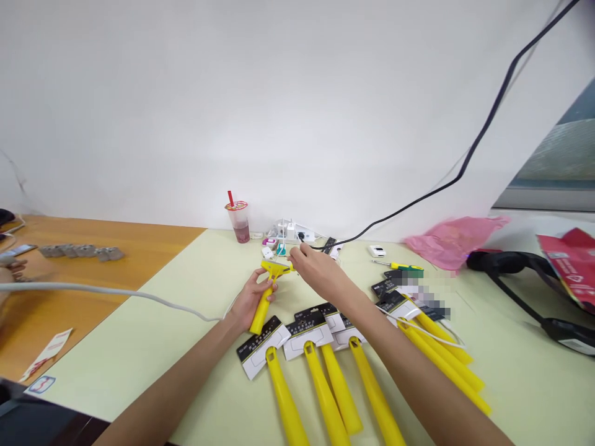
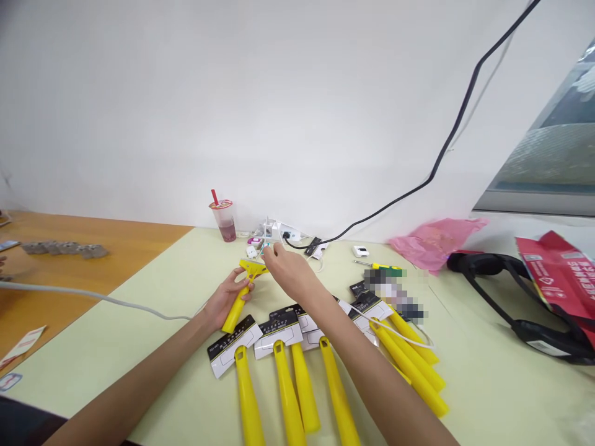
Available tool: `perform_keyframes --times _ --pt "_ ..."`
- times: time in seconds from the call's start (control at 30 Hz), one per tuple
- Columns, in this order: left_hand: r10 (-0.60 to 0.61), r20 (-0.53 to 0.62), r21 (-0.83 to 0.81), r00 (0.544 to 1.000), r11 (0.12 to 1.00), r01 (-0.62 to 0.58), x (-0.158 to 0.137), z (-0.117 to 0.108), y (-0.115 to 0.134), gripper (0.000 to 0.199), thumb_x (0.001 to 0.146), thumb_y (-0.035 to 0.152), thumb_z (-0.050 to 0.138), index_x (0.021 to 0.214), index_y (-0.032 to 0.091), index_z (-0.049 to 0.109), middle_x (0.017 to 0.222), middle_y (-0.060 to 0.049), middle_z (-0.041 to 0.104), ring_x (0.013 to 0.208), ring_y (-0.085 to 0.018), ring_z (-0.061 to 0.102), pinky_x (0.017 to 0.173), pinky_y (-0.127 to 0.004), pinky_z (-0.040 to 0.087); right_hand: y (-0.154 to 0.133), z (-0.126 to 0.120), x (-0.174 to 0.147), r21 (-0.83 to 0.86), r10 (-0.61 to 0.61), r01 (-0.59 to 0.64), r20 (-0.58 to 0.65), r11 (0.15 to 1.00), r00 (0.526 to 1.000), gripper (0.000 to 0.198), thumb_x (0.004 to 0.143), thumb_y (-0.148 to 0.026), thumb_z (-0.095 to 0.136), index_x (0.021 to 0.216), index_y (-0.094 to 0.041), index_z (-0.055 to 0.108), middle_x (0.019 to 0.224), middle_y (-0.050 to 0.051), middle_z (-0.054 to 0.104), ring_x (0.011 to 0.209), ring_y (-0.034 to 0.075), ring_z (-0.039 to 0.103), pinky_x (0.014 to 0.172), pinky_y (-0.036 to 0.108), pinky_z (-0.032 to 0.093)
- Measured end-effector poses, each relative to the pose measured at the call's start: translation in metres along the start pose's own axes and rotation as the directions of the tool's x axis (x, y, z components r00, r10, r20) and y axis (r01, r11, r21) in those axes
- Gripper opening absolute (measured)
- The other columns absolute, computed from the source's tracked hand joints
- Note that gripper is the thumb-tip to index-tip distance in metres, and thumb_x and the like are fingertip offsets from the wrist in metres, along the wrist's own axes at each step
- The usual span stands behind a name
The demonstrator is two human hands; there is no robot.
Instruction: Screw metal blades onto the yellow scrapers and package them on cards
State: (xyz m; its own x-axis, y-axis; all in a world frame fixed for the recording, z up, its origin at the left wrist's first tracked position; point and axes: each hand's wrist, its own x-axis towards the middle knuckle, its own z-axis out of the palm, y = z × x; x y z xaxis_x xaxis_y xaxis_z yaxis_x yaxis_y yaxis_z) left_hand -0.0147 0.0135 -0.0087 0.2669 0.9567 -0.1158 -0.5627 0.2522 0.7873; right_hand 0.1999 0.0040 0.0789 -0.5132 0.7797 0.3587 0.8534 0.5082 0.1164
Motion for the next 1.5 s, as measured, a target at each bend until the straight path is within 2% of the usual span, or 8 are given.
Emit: perform_keyframes --times 0.17,0.27,0.4,0.6,0.83,1.0,1.27,1.5 --pt "-0.006 -0.005 -0.007 1.0 1.0 0.006 -0.001 0.001 0.001 0.054 0.072 0.009 0.09 0.114 0.023 0.06 0.106 -0.004 0.066 0.077 -0.012 0.066 0.054 -0.018 0.045 -0.001 -0.009 -0.005 0.159 0.125 -0.123 -0.001 0.98 0.992 0.02 0.114 -0.029 0.051 0.128 -0.017 0.058 0.124 0.017 0.064 0.082 0.023 0.07 0.068 0.034 0.051" --pt "-0.013 -0.024 -0.023 1.0 1.0 0.012 -0.001 0.001 0.002 0.056 0.072 0.007 0.089 0.116 0.023 0.059 0.106 -0.004 0.065 0.078 -0.013 0.066 0.055 -0.019 0.046 0.002 -0.014 -0.011 0.253 0.033 -0.027 -0.016 0.967 0.999 0.029 0.1 -0.005 0.055 0.127 -0.015 0.055 0.136 0.02 0.055 0.079 0.019 0.066 0.075 0.036 0.053" --pt "-0.023 -0.008 -0.039 1.0 0.999 0.023 -0.002 0.003 0.002 0.055 0.074 0.007 0.088 0.117 0.024 0.058 0.109 -0.005 0.065 0.078 -0.012 0.065 0.055 -0.019 0.045 0.005 -0.021 -0.013 0.239 -0.081 0.084 -0.025 0.967 0.996 0.035 0.094 0.008 0.047 0.115 -0.018 0.057 0.124 0.015 0.062 0.092 0.023 0.067 0.076 0.034 0.049" --pt "-0.036 0.006 -0.009 0.999 0.999 0.036 -0.004 0.006 0.0 0.056 0.073 0.008 0.09 0.114 0.023 0.056 0.112 -0.006 0.066 0.078 -0.012 0.065 0.054 -0.019 0.044 0.0 -0.03 -0.008 0.084 0.038 -0.044 0.073 0.995 0.997 0.012 0.112 -0.023 0.056 0.121 -0.017 0.062 0.118 0.014 0.072 0.093 0.026 0.073 0.067 0.032 0.044" --pt "-0.022 0.017 0.026 1.0 0.999 0.022 -0.004 0.005 -0.001 0.053 0.073 0.011 0.09 0.113 0.023 0.056 0.109 -0.005 0.066 0.079 -0.012 0.065 0.055 -0.019 0.044 -0.002 -0.025 -0.005 -0.029 0.229 -0.227 0.111 0.973 0.967 0.043 0.119 -0.049 0.036 0.121 -0.017 0.064 0.098 0.014 0.08 0.094 0.031 0.078 0.068 0.033 0.042" --pt "-0.029 -0.009 -0.005 1.0 1.0 0.029 -0.003 0.005 0.0 0.058 0.072 0.008 0.09 0.116 0.024 0.056 0.114 -0.006 0.066 0.079 -0.012 0.065 0.055 -0.019 0.043 0.007 -0.036 -0.014 0.069 0.113 -0.129 0.196 0.989 0.974 0.031 0.114 -0.037 0.054 0.136 -0.015 0.057 0.122 0.015 0.079 0.107 0.029 0.077 0.075 0.032 0.047" --pt "-0.021 0.005 -0.005 1.0 1.0 0.021 -0.003 0.003 -0.002 0.056 0.074 0.007 0.089 0.116 0.024 0.056 0.114 -0.006 0.066 0.08 -0.012 0.066 0.056 -0.019 0.045 0.008 -0.034 -0.007 -0.072 0.274 -0.265 0.263 0.962 0.925 0.058 0.116 -0.057 0.035 0.11 -0.014 0.074 0.105 0.02 0.08 0.103 0.036 0.079 0.083 0.039 0.053" --pt "-0.036 0.003 -0.022 0.999 0.999 0.036 -0.003 0.003 -0.001 0.056 0.074 0.007 0.089 0.116 0.025 0.056 0.109 -0.004 0.066 0.08 -0.012 0.066 0.056 -0.019 0.045 0.013 -0.038 -0.011 0.004 0.177 -0.184 0.249 0.983 0.952 0.044 0.11 -0.048 0.056 0.138 -0.014 0.059 0.109 0.016 0.081 0.1 0.033 0.078 0.076 0.035 0.05"
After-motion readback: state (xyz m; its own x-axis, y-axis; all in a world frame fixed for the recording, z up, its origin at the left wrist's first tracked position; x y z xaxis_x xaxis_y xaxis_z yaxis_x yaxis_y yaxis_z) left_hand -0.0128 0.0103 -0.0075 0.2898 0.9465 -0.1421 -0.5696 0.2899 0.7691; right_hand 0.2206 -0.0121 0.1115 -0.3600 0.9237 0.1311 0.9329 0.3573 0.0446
